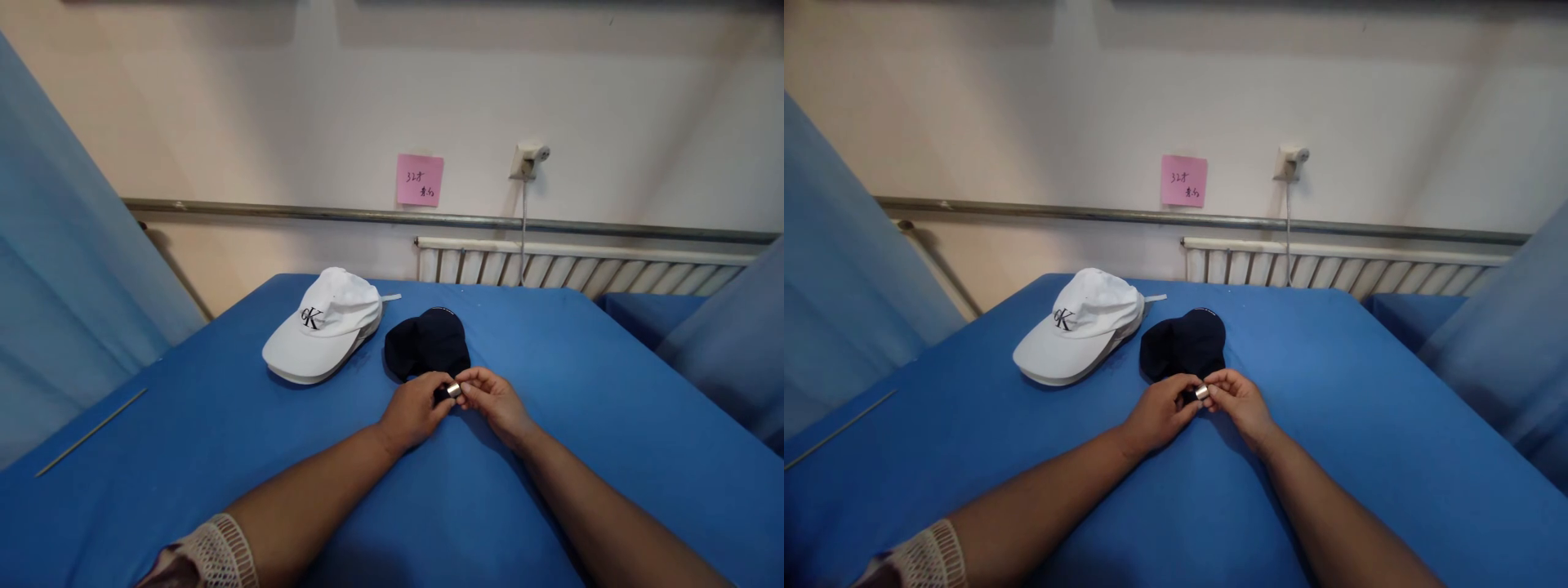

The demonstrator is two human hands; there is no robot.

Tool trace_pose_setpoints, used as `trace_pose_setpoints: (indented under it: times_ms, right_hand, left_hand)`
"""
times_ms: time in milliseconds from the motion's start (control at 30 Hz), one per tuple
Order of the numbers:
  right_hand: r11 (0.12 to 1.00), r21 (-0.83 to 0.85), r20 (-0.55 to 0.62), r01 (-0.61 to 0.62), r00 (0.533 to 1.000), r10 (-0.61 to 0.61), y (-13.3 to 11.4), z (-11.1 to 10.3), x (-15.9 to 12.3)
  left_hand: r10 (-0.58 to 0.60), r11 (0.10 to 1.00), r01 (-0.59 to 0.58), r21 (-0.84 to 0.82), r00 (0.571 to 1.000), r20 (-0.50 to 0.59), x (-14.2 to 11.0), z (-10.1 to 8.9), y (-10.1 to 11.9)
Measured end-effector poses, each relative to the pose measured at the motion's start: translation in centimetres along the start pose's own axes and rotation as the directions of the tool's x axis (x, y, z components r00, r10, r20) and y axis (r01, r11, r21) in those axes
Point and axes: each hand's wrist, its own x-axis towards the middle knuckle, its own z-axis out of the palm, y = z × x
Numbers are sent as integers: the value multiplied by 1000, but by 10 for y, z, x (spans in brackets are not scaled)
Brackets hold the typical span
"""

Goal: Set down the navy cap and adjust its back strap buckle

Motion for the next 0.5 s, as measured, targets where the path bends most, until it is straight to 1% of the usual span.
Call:
trace_pose_setpoints:
  times_ms: [133,233,333,433,500]
  right_hand:
    - [1000,16,9,-7,1000,6,-1,0,1]
    - [1000,-14,-48,-23,999,22,-1,-1,2]
    - [996,-51,-108,-70,992,64,1,-2,4]
    - [988,-103,-91,-115,990,105,2,-4,4]
    - [981,-157,-68,-114,992,105,3,-3,5]
  left_hand:
    - [6,998,-5,57,1000,-24,0,-2,0]
    - [-7,996,10,83,1000,-28,0,-3,-1]
    - [-5,995,7,95,1000,-28,1,-3,-2]
    - [-1,993,3,115,1000,-22,0,-4,-2]
    - [1,990,0,139,1000,-10,1,-4,-1]
